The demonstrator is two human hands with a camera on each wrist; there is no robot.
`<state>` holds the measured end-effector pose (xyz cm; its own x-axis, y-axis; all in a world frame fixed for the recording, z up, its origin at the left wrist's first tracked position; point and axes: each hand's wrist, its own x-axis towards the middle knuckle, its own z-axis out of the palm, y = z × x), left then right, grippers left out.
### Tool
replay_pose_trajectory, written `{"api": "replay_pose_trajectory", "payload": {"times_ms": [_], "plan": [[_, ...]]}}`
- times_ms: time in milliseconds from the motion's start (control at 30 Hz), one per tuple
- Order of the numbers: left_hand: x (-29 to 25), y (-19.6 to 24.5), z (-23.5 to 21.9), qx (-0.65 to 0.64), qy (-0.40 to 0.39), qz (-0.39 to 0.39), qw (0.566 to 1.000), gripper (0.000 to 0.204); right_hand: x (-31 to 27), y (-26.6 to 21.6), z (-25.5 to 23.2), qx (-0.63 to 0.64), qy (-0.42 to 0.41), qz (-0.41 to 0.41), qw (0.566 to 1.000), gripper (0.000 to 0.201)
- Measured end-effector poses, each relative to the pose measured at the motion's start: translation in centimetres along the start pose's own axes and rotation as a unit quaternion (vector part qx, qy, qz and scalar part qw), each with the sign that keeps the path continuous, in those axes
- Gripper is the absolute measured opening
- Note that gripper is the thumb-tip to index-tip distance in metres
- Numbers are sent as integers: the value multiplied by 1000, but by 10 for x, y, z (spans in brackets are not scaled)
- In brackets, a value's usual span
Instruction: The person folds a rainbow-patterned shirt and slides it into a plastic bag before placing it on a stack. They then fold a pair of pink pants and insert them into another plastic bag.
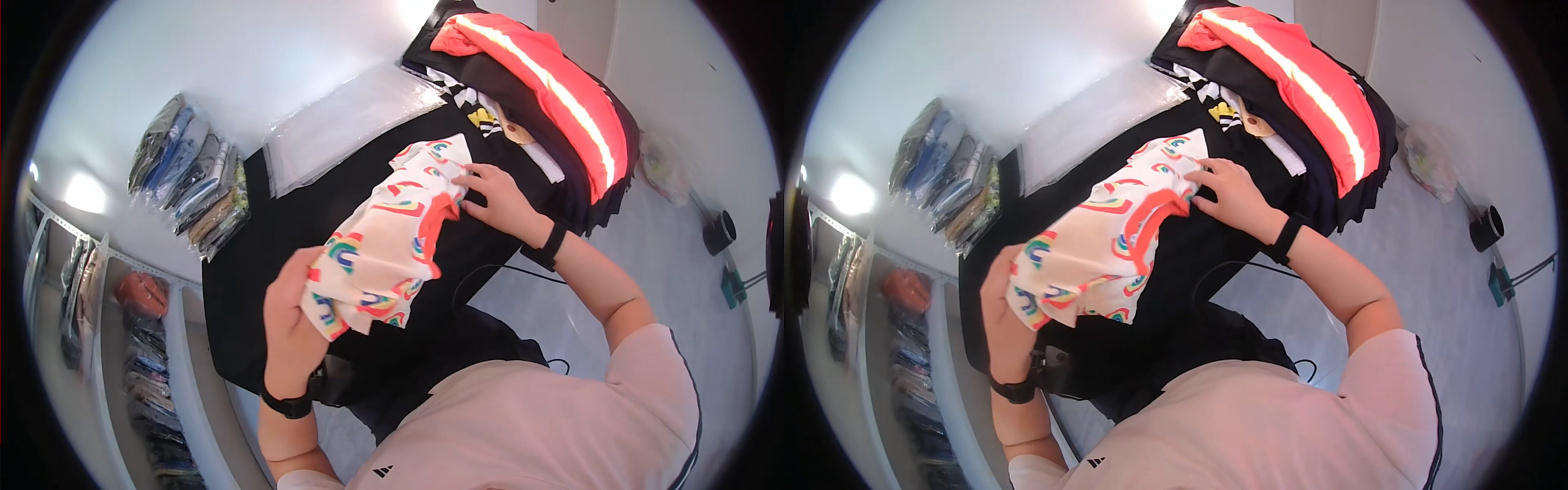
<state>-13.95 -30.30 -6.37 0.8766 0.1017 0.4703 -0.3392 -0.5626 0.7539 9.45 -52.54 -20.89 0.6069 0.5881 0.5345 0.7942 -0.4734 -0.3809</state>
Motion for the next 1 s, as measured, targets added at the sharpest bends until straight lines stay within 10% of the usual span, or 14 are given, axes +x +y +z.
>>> {"api": "replay_pose_trajectory", "payload": {"times_ms": [233, 267, 400, 667, 1000], "plan": [[3, 2, -44, -38, 99, -39, 994, 24, 38, 9, 10, 55, 17, -103, 993, 14], [5, -5, -55, -62, 135, -43, 988, 24, 49, 10, 7, 36, 138, -142, 980, 12], [19, -8, -138, -171, 125, -80, 974, 30, 92, -25, -71, 205, 205, 5, 957, 10], [28, 17, -222, 37, 259, -122, 957, 30, 139, -89, -154, 271, 264, -74, 923, 24], [3, 54, -330, 231, 402, -22, 886, 25, 102, -149, -192, 428, -57, -75, 899, 29]]}}
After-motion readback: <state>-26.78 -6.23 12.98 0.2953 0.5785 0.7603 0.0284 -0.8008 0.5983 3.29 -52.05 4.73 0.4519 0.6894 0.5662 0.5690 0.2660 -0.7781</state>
